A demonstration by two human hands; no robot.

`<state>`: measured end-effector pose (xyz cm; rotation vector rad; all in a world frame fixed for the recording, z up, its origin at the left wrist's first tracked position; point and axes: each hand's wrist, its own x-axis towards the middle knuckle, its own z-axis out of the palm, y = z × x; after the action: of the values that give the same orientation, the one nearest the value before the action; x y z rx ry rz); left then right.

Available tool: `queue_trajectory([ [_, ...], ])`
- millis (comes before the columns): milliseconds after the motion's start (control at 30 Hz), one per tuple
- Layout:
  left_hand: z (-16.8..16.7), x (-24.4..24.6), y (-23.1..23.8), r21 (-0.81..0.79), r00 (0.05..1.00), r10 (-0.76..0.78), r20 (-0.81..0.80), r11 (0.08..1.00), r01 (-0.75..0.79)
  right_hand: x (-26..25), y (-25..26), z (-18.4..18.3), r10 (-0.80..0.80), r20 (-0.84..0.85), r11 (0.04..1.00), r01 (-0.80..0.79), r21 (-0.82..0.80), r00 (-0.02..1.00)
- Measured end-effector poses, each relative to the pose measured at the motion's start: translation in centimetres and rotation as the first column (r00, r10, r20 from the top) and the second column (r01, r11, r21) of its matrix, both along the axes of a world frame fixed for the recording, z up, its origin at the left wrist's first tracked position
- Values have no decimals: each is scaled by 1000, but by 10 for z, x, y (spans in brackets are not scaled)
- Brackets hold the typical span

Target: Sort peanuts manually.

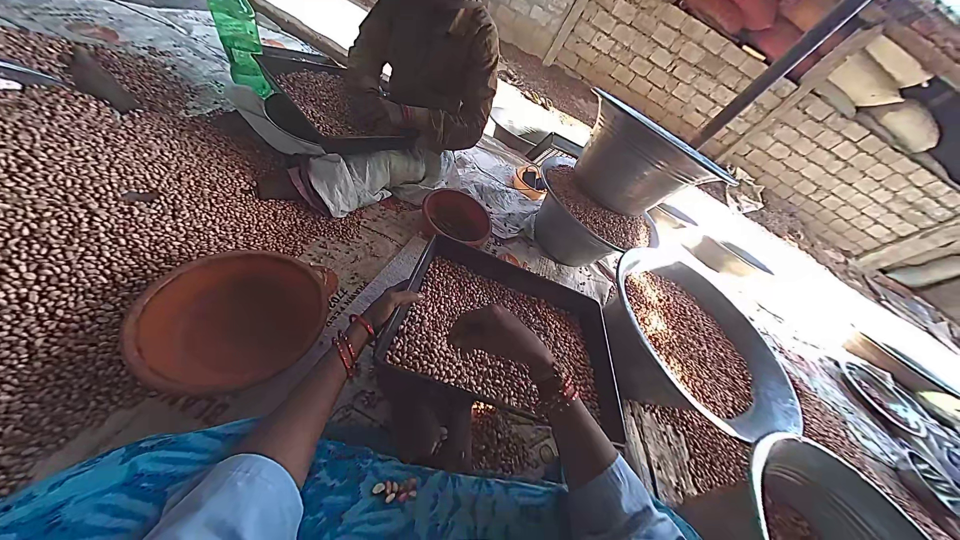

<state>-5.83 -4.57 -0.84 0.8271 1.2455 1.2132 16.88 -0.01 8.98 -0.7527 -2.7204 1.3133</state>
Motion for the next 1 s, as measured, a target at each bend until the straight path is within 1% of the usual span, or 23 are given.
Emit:
queue_trajectory([
  [67, 1, 2, -1, -7, 1000, 11, 10, 1000, -11, -13, -7, -12, -98, 76, 975, 81, 205, 992],
  [100, 1, 3, -2, -6, 1000, 12, 10, 1000, -12, -20, -9, -19, -128, 110, 961, 95, 260, 986],
  [200, 0, 2, -3, 1, 1000, 22, -9, 1000, -22, -39, -7, -42, -148, 237, 947, 69, 312, 960],
  [267, 2, 2, -4, 0, 999, 28, -29, 1000, -28, -44, -5, -48, -129, 258, 951, 46, 305, 957],
  [333, 7, 4, -4, -6, 999, 28, -40, 1000, -28, -37, -4, -42, -83, 215, 964, 24, 264, 973],
  [367, 7, 4, -3, -4, 999, 26, -42, 1000, -26, -30, -5, -35, -23, 171, 979, -13, 203, 985],
  [400, 5, 3, -2, 3, 999, 24, -41, 1000, -24, -21, -6, -27, 60, 114, 993, -71, 92, 992],
  [433, 3, 3, -1, 10, 999, 22, -37, 1000, -22, -11, -6, -18, 130, 40, 990, -127, -61, 991],
  [467, 2, 2, 0, 14, 999, 19, -33, 1000, -18, 1, -4, -11, 161, -24, 968, -163, -188, 987],
  [500, 2, 2, 0, 13, 999, 16, -30, 1000, -16, 14, 1, -4, 141, -36, 965, -145, -220, 989],
  [533, 2, 2, 0, 11, 999, 18, -29, 1000, -18, 27, 12, 2, 69, 5, 989, -68, -132, 998],
  [567, 2, 1, 0, 10, 999, 15, -32, 1000, -15, 41, 26, 6, -52, 99, 998, 48, 47, 994],
  [600, 3, 2, -1, 5, 999, 14, -38, 1000, -13, 53, 40, 7, -225, 219, 955, 170, 243, 950],
  [633, 4, 2, -1, 1, 999, 11, -41, 1000, -11, 62, 54, 6, -419, 327, 871, 273, 408, 847],
  [667, 5, 2, -1, -3, 999, 15, -40, 1000, -16, 69, 66, 4, -581, 403, 779, 342, 525, 707],
  [700, 6, 3, -2, -9, 999, 17, -34, 1000, -18, 73, 74, 1, -681, 448, 713, 384, 587, 579],
  [733, 6, 3, -3, -11, 999, 24, -24, 1000, -24, 74, 78, -3, -733, 475, 672, 407, 619, 488],
  [767, 6, 4, -3, -10, 999, 30, -16, 999, -31, 73, 80, -9, -750, 494, 657, 416, 628, 439],
  [800, 6, 4, -3, -6, 999, 35, -10, 999, -35, 67, 78, -16, -746, 512, 663, 415, 622, 426],
  [867, 3, 2, -2, -4, 1000, 29, -6, 1000, -29, 46, 63, -27, -702, 553, 709, 368, 602, 449],
  [900, 2, 2, -1, -4, 1000, 26, -10, 1000, -26, 32, 50, -29, -667, 566, 739, 333, 586, 484],
  [967, 1, 3, 0, -6, 999, 25, -22, 1000, -25, 7, 19, -34, -573, 565, 801, 260, 539, 594],
  [1000, 1, 3, -1, -6, 999, 24, -28, 1000, -24, -3, 5, -36, -508, 545, 834, 221, 506, 667],
])
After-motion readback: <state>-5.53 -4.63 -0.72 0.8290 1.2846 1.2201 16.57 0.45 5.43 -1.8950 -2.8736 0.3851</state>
